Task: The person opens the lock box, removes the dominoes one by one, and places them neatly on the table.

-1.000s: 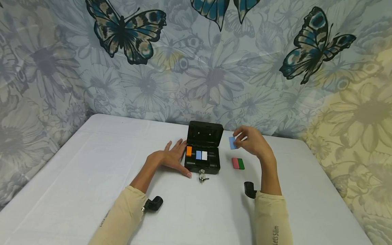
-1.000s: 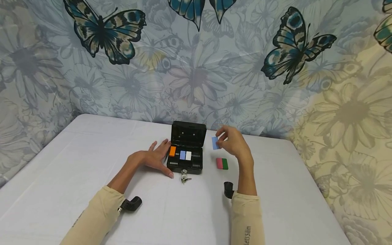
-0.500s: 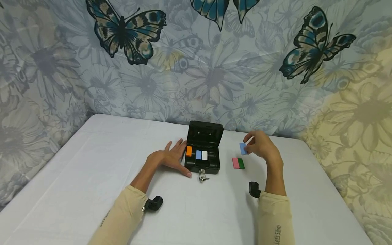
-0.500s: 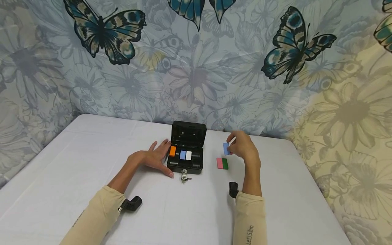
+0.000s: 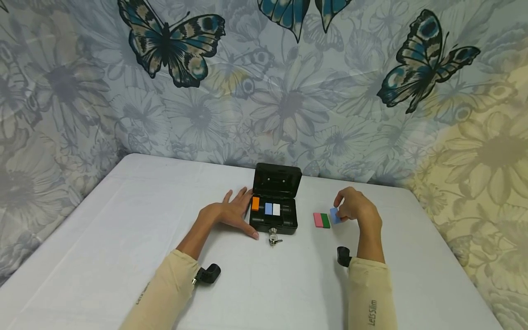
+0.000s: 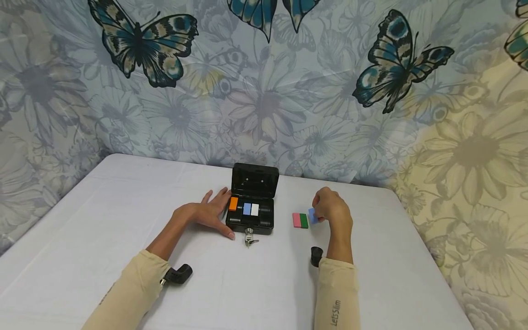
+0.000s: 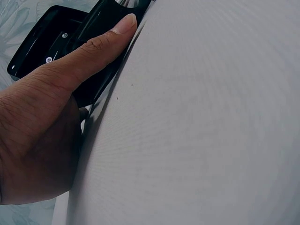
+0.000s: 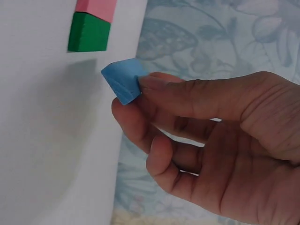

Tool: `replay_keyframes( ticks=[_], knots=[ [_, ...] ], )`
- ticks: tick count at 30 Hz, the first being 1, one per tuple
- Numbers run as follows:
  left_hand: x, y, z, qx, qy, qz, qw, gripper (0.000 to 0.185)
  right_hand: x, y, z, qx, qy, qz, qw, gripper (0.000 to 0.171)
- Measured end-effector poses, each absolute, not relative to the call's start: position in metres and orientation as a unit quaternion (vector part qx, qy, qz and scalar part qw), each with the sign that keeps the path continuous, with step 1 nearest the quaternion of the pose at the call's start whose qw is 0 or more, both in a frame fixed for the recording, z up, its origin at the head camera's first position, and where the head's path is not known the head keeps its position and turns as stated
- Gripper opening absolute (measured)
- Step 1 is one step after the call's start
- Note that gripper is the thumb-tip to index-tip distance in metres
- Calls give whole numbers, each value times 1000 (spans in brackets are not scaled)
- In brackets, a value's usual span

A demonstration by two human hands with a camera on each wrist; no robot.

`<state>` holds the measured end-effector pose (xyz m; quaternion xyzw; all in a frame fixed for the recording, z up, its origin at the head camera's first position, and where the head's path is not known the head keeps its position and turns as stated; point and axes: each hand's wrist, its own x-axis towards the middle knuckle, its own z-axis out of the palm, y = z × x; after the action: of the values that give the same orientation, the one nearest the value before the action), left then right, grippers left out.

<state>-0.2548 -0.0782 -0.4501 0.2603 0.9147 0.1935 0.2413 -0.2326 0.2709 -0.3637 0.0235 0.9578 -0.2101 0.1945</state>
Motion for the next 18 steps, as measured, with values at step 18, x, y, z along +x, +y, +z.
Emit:
replay_keyframes(
  ticks=[18],
  knots=[
    [-260, -79, -457, 262, 913, 192, 247, 144, -236, 274, -385, 59, 959, -182, 207, 13]
  ],
)
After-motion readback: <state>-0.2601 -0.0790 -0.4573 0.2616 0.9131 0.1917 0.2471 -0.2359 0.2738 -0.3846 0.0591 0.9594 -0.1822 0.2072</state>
